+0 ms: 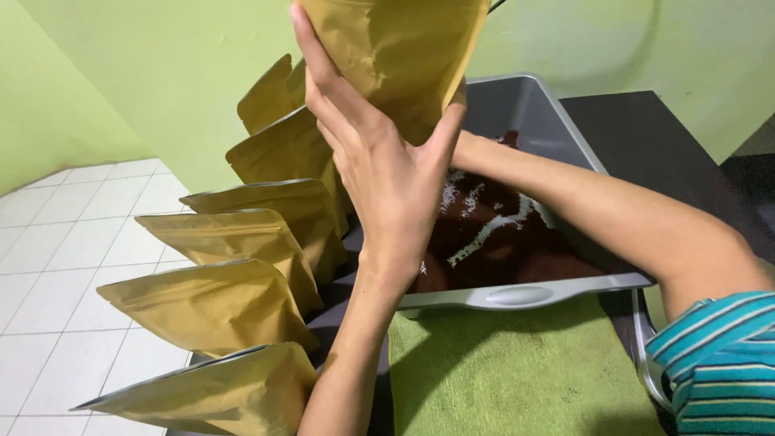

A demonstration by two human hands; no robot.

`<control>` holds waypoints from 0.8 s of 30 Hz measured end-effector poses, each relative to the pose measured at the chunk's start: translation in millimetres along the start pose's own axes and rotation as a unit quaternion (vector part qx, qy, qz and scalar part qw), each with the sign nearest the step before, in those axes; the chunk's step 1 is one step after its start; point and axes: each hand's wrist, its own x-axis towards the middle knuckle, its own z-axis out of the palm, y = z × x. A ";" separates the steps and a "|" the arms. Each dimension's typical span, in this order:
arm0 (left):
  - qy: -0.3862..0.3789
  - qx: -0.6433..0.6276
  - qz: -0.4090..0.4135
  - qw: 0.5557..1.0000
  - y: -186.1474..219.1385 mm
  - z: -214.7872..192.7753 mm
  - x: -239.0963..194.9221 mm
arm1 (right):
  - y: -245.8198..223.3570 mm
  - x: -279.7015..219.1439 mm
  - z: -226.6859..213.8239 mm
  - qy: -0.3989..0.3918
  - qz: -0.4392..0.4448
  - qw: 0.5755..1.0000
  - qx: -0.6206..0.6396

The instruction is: Filling gold-colored stand-up pouches with ground coffee using a spoon and weighing them on a digital scale for precision.

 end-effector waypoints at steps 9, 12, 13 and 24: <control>-0.025 0.022 -0.003 0.999 -6.7 7.1 -2.3 | -56.1 -60.1 20.5 -0.141 -0.031 0.984 0.101; -0.025 0.026 -0.002 0.999 -4.7 6.6 -2.9 | -1.3 -29.1 32.4 -0.034 -0.022 0.999 0.032; -0.025 0.026 -0.008 0.999 -2.5 6.0 -2.3 | 29.9 -13.8 35.4 0.089 -0.010 0.995 -0.048; -0.034 0.035 -0.003 0.999 -2.9 5.5 -2.6 | 2.5 -34.7 30.9 0.057 -0.030 0.997 -0.037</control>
